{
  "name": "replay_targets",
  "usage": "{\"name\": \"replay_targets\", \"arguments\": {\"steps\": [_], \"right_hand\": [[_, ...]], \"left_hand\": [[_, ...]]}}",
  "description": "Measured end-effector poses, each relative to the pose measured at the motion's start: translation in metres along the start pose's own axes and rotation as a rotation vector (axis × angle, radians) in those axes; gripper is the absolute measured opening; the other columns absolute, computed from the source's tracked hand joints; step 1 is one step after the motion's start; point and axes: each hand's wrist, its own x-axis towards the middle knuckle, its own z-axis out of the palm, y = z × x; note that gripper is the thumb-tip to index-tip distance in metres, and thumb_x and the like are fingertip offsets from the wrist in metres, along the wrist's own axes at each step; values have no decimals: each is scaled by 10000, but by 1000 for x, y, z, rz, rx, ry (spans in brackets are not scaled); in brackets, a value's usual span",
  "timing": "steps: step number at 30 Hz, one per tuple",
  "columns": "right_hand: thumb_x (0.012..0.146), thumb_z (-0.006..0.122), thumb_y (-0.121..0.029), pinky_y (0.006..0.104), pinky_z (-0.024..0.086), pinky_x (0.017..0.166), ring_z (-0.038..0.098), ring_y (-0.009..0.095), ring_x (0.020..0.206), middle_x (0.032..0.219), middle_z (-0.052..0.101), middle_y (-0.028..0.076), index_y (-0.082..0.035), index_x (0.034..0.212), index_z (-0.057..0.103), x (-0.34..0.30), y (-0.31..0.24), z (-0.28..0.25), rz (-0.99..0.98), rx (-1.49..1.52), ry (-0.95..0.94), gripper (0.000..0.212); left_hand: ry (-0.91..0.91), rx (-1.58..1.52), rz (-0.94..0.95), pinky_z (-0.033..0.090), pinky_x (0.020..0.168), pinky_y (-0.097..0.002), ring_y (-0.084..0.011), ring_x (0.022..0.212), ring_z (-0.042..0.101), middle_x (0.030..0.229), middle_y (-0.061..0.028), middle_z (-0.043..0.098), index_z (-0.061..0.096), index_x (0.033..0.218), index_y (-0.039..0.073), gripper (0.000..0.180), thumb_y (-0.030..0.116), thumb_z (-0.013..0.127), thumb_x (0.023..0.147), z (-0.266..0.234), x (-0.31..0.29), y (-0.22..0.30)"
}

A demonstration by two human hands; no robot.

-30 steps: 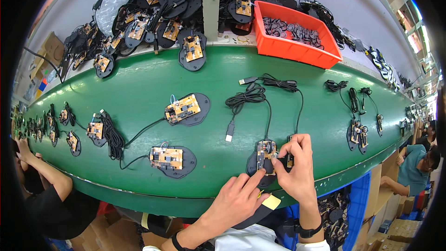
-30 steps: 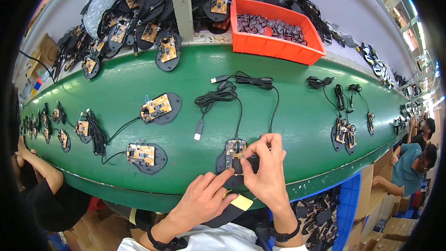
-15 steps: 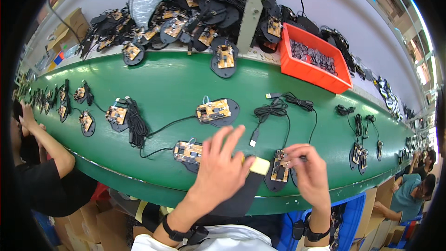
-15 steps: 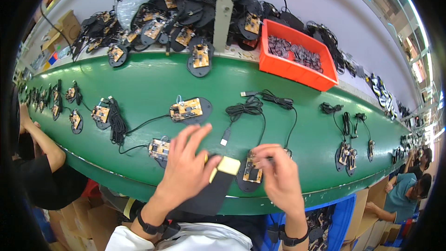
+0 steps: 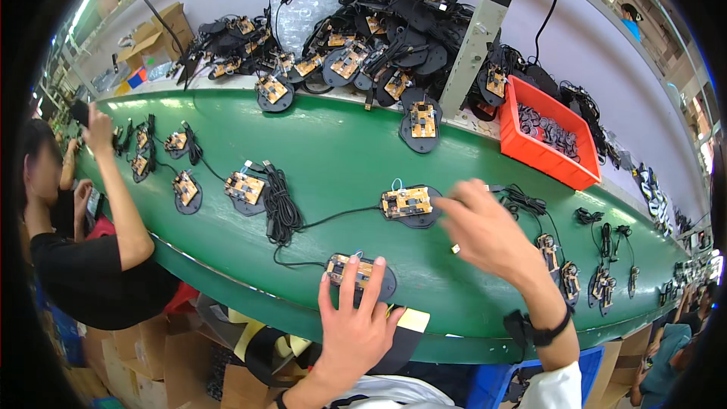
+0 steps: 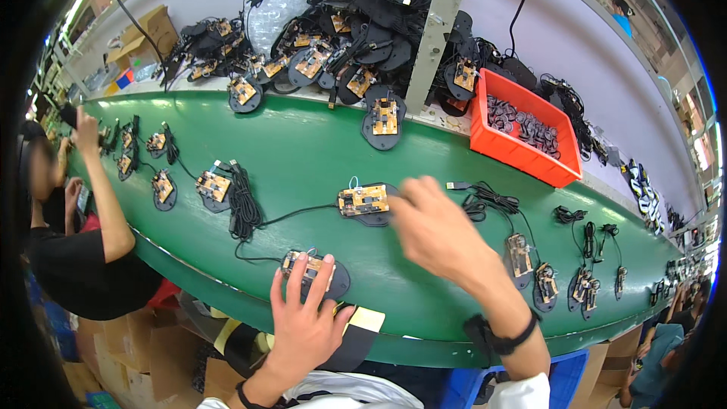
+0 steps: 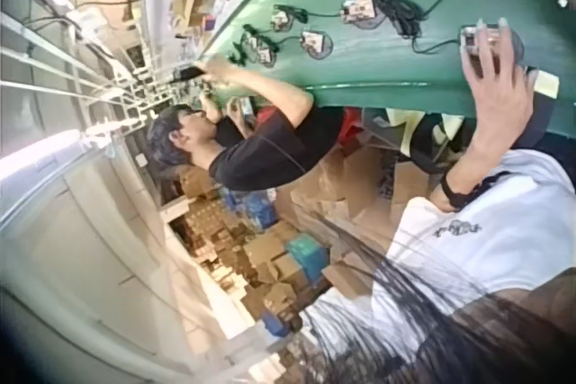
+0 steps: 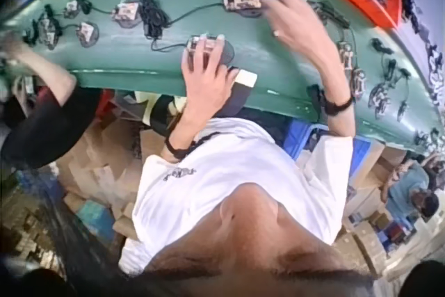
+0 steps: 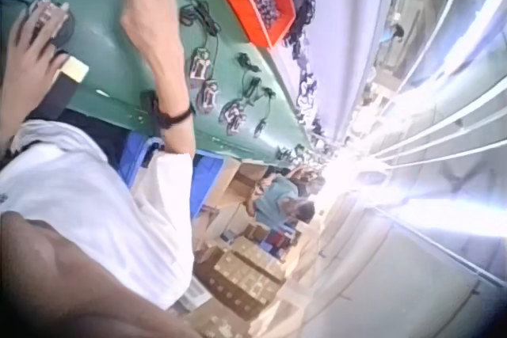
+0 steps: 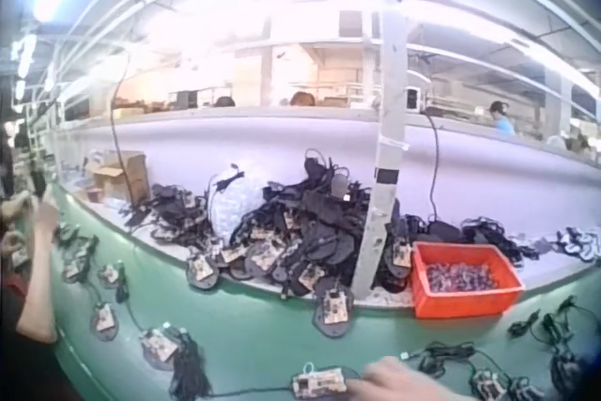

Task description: The recorder is assembling computer mice on an assembly line by placing internal circuit boards and sensor components into the mouse bases.

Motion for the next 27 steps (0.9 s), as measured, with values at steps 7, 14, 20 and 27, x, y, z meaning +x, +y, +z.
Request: {"name": "replay_targets", "arguments": {"steps": [7, 14, 20, 27], "right_hand": [[860, 766, -389, 452, 541, 868, 623, 319, 1015, 1028, 662, 151, 27, 1059, 671, 18, 2, 23, 80, -214, -108, 470], [882, 620, -686, 434, 548, 682, 658, 319, 637, 622, 628, 127, 27, 800, 672, -66, -46, 15, 653, -247, -393, 720], [1019, 557, -82, 329, 541, 766, 639, 205, 850, 1023, 637, 132, 15, 1297, 534, -125, -14, 14, 591, 577, 174, 295], [829, 802, 25, 244, 505, 682, 639, 105, 887, 1195, 690, 130, -3, 1082, 697, -136, -18, 35, 528, 915, 248, 276]], "left_hand": [[-89, -206, 87, 269, 1081, -779, -474, 1427, 388, 1347, -171, 569, 660, 774, -16, 287, 234, 750, 882, 11, 7, -15], [-147, -299, 186, 271, 1158, -692, -313, 1399, 504, 1119, -94, 632, 616, 776, -6, 246, 155, 782, 861, 1, 51, -69], [-169, -612, 423, 421, 1100, -599, -421, 1367, 503, 1302, -122, 661, 585, 661, 46, 329, 224, 836, 776, -11, 43, -26], [-307, -470, 474, 387, 1147, -544, -302, 1362, 540, 1342, -100, 653, 616, 649, 54, 359, 289, 769, 874, 24, 20, 19]]}}
